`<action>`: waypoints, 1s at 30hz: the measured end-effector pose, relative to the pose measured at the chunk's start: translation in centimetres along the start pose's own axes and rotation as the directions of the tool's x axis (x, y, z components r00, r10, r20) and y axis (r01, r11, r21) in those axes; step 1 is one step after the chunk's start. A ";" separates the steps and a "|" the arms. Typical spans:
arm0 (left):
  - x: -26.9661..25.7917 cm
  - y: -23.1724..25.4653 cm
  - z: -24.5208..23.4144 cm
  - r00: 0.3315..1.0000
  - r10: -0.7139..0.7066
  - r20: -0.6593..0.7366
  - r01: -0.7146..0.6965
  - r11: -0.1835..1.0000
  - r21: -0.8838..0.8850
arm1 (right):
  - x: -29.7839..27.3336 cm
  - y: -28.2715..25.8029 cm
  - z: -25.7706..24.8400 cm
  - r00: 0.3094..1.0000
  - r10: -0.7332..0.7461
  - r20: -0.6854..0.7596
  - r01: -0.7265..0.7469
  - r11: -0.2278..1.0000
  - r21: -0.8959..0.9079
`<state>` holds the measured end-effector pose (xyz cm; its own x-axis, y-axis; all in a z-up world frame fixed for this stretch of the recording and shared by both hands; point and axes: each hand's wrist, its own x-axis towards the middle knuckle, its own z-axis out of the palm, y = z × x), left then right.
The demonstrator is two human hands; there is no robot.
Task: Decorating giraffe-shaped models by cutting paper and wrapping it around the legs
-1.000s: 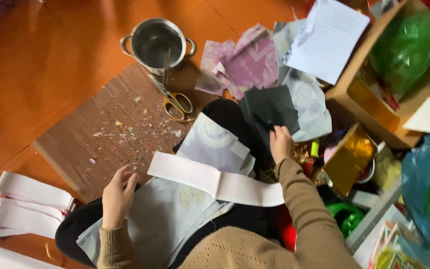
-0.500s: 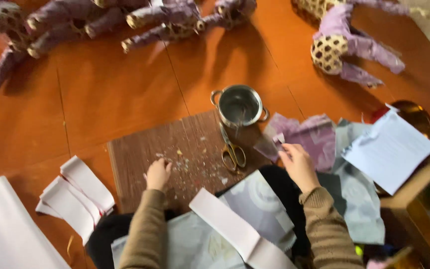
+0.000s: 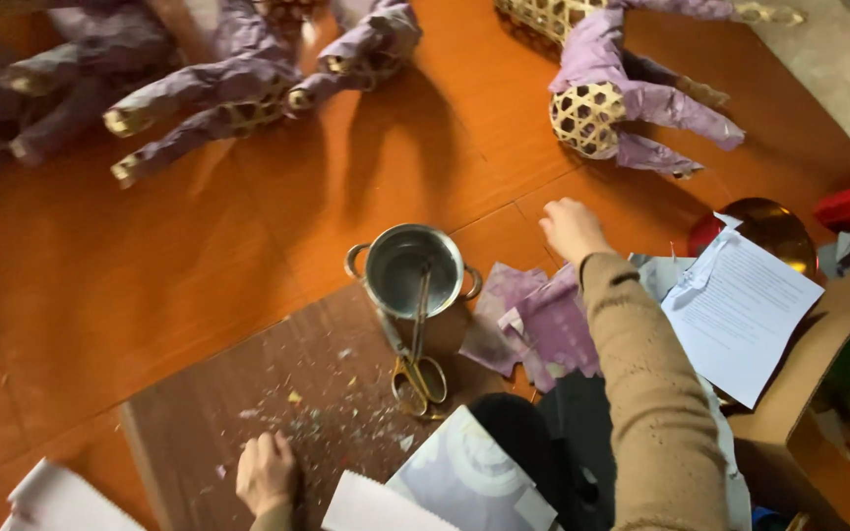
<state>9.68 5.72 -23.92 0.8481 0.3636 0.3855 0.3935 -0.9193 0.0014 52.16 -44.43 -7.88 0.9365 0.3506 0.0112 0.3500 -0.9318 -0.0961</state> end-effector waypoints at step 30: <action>-1.8 0.3 0.9 0.986 -0.135 0.098 0.111 0.969 0.222 | 5.2 20.2 -1.9 0.826 0.246 -0.507 -0.468 0.800 -0.376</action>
<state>8.57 4.95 -25.49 0.8177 0.4977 0.2891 0.5541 -0.8168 -0.1609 64.18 -61.59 -7.83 0.8714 0.0131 0.4903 -0.1501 -0.9446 0.2920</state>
